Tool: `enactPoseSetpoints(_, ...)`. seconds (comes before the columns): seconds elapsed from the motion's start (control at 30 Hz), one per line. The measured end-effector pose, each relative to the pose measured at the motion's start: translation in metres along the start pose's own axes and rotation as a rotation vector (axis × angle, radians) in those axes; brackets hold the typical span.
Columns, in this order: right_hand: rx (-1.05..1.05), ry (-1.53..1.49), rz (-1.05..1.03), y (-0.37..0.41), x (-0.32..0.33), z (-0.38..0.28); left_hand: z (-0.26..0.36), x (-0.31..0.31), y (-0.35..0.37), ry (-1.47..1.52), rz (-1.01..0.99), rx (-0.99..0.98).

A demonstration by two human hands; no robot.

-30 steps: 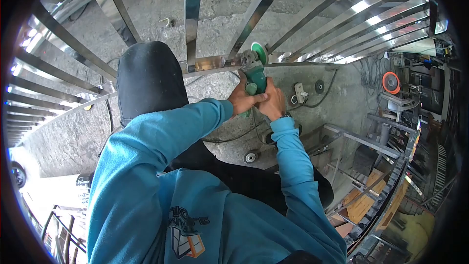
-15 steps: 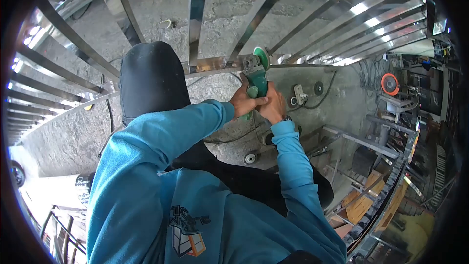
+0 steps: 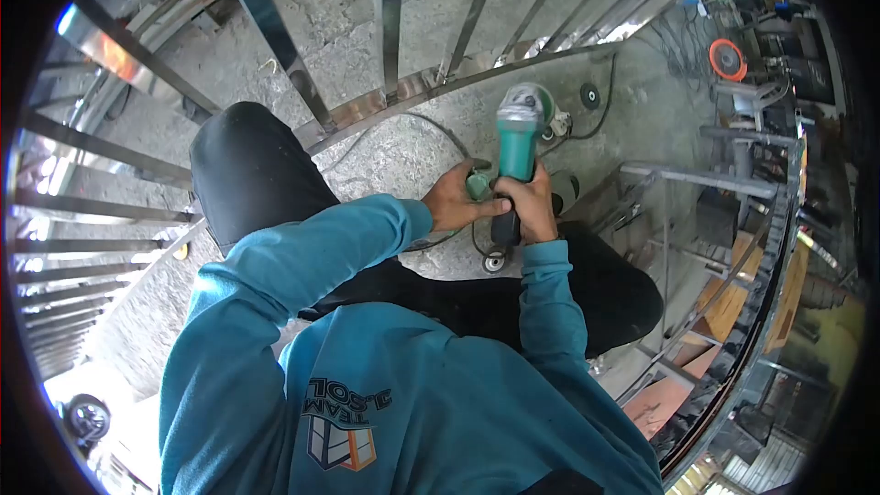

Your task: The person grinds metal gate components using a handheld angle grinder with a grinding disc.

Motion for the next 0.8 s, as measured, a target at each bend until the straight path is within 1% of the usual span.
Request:
enactPoseSetpoints(0.03, -0.009, -0.017, 0.01, 0.001, -0.001, 0.0, -0.005, -0.003, 0.0, -0.017, -0.011, 0.008)
enactPoseSetpoints(0.1, -0.121, -0.296, 0.072, 0.001, -0.003, 0.005, -0.013, -0.008, 0.003, -0.107, -0.03, 0.045)
enactPoseSetpoints(0.13, -0.204, -0.381, 0.019, 0.004, -0.009, 0.003, -0.014, -0.008, 0.005, -0.122, -0.043, 0.056)
enactPoseSetpoints(0.17, -0.216, -0.398, 0.03, 0.005, -0.008, 0.005, -0.015, -0.006, 0.006, -0.056, -0.027, 0.073)
enactPoseSetpoints(0.2, -0.236, -0.477, 0.017, 0.006, -0.009, 0.008, -0.011, -0.003, 0.009, 0.011, -0.01, 0.094)
enactPoseSetpoints(0.23, -0.252, -0.558, 0.005, 0.005, -0.011, 0.011, -0.005, -0.001, 0.009, -0.006, -0.023, 0.107)
enactPoseSetpoints(0.27, -0.259, -0.607, 0.001, 0.003, -0.013, 0.015, -0.001, -0.002, 0.009, 0.096, -0.073, 0.157)
enactPoseSetpoints(0.3, -0.273, -0.629, 0.014, 0.003, -0.013, 0.019, -0.002, -0.004, 0.01, 0.198, -0.12, 0.211)
enactPoseSetpoints(0.37, -0.252, -0.662, -0.02, 0.002, -0.013, 0.017, -0.006, -0.003, 0.012, 0.197, -0.12, 0.25)
enactPoseSetpoints(0.43, -0.241, -0.709, 0.011, 0.002, -0.013, 0.008, -0.001, -0.006, 0.014, 0.302, -0.182, 0.272)
enactPoseSetpoints(0.47, -0.22, -0.72, 0.029, 0.001, -0.012, 0.004, -0.002, -0.005, 0.014, 0.287, -0.191, 0.287)
enactPoseSetpoints(0.53, -0.207, -0.744, 0.058, 0.001, -0.01, 0.001, 0.002, -0.007, 0.015, 0.44, -0.23, 0.27)
enactPoseSetpoints(0.57, -0.212, -0.776, 0.052, 0.0, -0.009, 0.0, 0.001, -0.006, 0.016, 0.426, -0.236, 0.28)
enactPoseSetpoints(0.63, -0.218, -0.824, 0.057, -0.001, -0.011, 0.004, 0.002, -0.003, 0.019, 0.505, -0.221, 0.304)
enactPoseSetpoints(0.67, -0.237, -0.868, 0.031, -0.001, -0.014, 0.007, 0.003, -0.004, 0.021, 0.583, -0.242, 0.351)
enactPoseSetpoints(0.7, -0.256, -0.911, 0.005, -0.001, -0.017, 0.009, 0.005, -0.004, 0.023, 0.572, -0.249, 0.362)
enactPoseSetpoints(0.73, -0.26, -0.923, 0.016, -0.002, -0.016, 0.01, 0.004, -0.003, 0.024, 0.641, -0.221, 0.408)
enactPoseSetpoints(0.77, -0.276, -0.952, -0.037, -0.001, -0.019, 0.006, 0.002, -0.002, 0.025, 0.711, -0.19, 0.456)
enactPoseSetpoints(0.8, -0.294, -0.981, -0.092, 0.0, -0.023, 0.004, 0.001, -0.002, 0.024, 0.708, -0.186, 0.452)
Point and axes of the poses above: each hand's wrist, its own y-axis away from the middle knuckle, its own x-axis out of the back of the hand, z = x × y, the point moved 8 cm from there along -y, towards the middle knuckle, and after that the axes turned 6 degrees about z, right-handed, at the moved point
